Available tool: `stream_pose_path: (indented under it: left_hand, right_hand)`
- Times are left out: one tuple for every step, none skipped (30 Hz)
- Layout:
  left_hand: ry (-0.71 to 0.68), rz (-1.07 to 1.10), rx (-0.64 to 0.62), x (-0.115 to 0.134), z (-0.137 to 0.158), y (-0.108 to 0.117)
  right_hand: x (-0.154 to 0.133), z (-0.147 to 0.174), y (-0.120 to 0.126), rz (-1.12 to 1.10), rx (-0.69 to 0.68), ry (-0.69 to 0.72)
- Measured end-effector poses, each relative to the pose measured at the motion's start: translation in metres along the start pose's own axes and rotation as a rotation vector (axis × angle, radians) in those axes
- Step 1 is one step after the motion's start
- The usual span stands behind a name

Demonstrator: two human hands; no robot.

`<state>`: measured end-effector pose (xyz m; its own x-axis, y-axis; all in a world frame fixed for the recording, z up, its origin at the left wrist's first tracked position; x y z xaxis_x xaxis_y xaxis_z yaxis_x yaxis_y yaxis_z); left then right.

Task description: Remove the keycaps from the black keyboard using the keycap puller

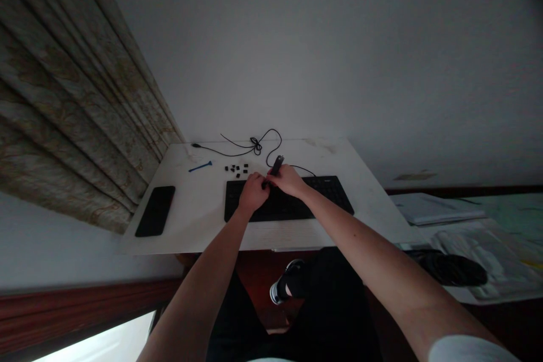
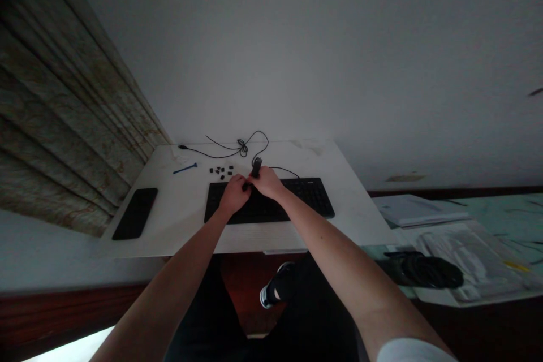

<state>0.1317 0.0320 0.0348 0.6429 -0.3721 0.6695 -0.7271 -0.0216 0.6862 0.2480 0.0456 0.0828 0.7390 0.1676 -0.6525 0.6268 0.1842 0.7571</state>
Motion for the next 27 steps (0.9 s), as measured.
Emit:
stream_pose_path:
  left_hand:
    - [0.001,-0.002,-0.004,0.0,0.0,0.0]
    - [0.001,-0.001,-0.01,-0.001,-0.001,-0.001]
    - [-0.002,0.003,-0.018,-0.001,-0.001,-0.002]
    - [-0.004,0.008,-0.026,-0.002,-0.001,-0.002]
    - [-0.006,0.013,-0.034,-0.002,-0.002,-0.003]
    - [-0.007,0.018,-0.039,-0.002,-0.002,-0.003]
    - [-0.007,0.022,-0.042,-0.002,-0.002,-0.003]
    - [-0.004,0.025,-0.043,-0.003,-0.002,-0.003]
    - [-0.001,0.027,-0.043,-0.003,-0.003,-0.003]
    - [0.003,0.03,-0.042,-0.004,-0.003,-0.003]
    - [0.006,0.033,-0.041,-0.004,-0.003,-0.003]
    - [0.008,0.037,-0.041,-0.005,-0.003,-0.003]
    - [0.01,0.042,-0.042,-0.006,-0.004,-0.004]
    - [0.01,0.048,-0.042,-0.006,-0.004,-0.004]
    - [0.011,0.053,-0.043,-0.007,-0.004,-0.004]
    - [0.009,0.056,-0.045,-0.007,-0.004,-0.004]
    - [0.004,0.056,-0.049,-0.007,-0.004,-0.005]
    - [-0.005,0.051,-0.053,-0.007,-0.004,-0.005]
    - [-0.016,0.044,-0.055,-0.006,-0.004,-0.006]
    - [-0.028,0.035,-0.057,-0.005,-0.004,-0.006]
    - [-0.039,0.031,-0.055,-0.004,-0.003,-0.006]
    - [-0.044,0.032,-0.049,-0.004,-0.003,-0.006]
    - [-0.045,0.039,-0.036,-0.003,-0.002,-0.005]
    - [-0.04,0.051,-0.019,-0.004,-0.002,-0.004]
    - [-0.031,0.066,0.001,-0.004,-0.002,-0.003]
    - [-0.019,0.084,0.023,-0.005,-0.001,-0.002]
    - [-0.006,0.102,0.042,-0.007,-0.001,0.0]
  right_hand:
    - [0.0,0.001,0.0,0.001,0.004,0.01]
    - [0.0,0.001,0.0,0.008,0.01,0.018]
    - [-0.001,0.002,0.0,0.02,0.018,0.026]
    - [-0.002,0.002,0.0,0.033,0.023,0.033]
    - [-0.004,0.002,0.001,0.042,0.026,0.039]
    - [-0.005,0.003,0.001,0.046,0.028,0.043]
    - [-0.006,0.003,0.0,0.046,0.031,0.045]
    - [-0.006,0.004,0.0,0.045,0.033,0.044]
    - [-0.006,0.005,0.0,0.044,0.036,0.041]
    - [-0.006,0.006,0.0,0.046,0.038,0.039]
    - [-0.006,0.007,0.0,0.053,0.038,0.038]
    - [-0.007,0.008,0.0,0.06,0.038,0.039]
    - [-0.008,0.009,0.001,0.062,0.04,0.038]
    - [-0.01,0.009,0.004,0.057,0.048,0.034]
    - [-0.013,0.008,0.008,0.048,0.061,0.029]
    - [-0.018,0.006,0.015,0.037,0.08,0.026]
    - [-0.024,0.004,0.023,0.032,0.103,0.029]
    - [-0.032,0.001,0.033,0.036,0.126,0.037]
    - [-0.04,-0.003,0.044,0.054,0.148,0.054]
    - [-0.047,-0.006,0.055,0.083,0.166,0.067]
    - [-0.051,-0.008,0.065,0.106,0.185,0.075]
    - [-0.051,-0.01,0.075,0.114,0.206,0.077]
    - [-0.046,-0.011,0.084,0.098,0.228,0.069]
    - [-0.036,-0.009,0.093,0.057,0.256,0.053]
    - [-0.02,-0.007,0.1,-0.006,0.295,0.024]
    - [0.001,-0.002,0.106,-0.082,0.335,-0.015]
    - [0.028,0.005,0.111,-0.158,0.394,-0.076]
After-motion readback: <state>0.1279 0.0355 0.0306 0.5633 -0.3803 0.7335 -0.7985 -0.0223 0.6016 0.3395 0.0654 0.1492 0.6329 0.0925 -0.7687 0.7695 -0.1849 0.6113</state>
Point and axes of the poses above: each hand's wrist, its own z-axis away from the middle knuckle, its own y-axis out of the back of the hand, x = y × z, the point moved 7 cm from there along -z, towards the middle knuckle, and after that the axes turned 7 degrees about z, right-handed, at the moved point
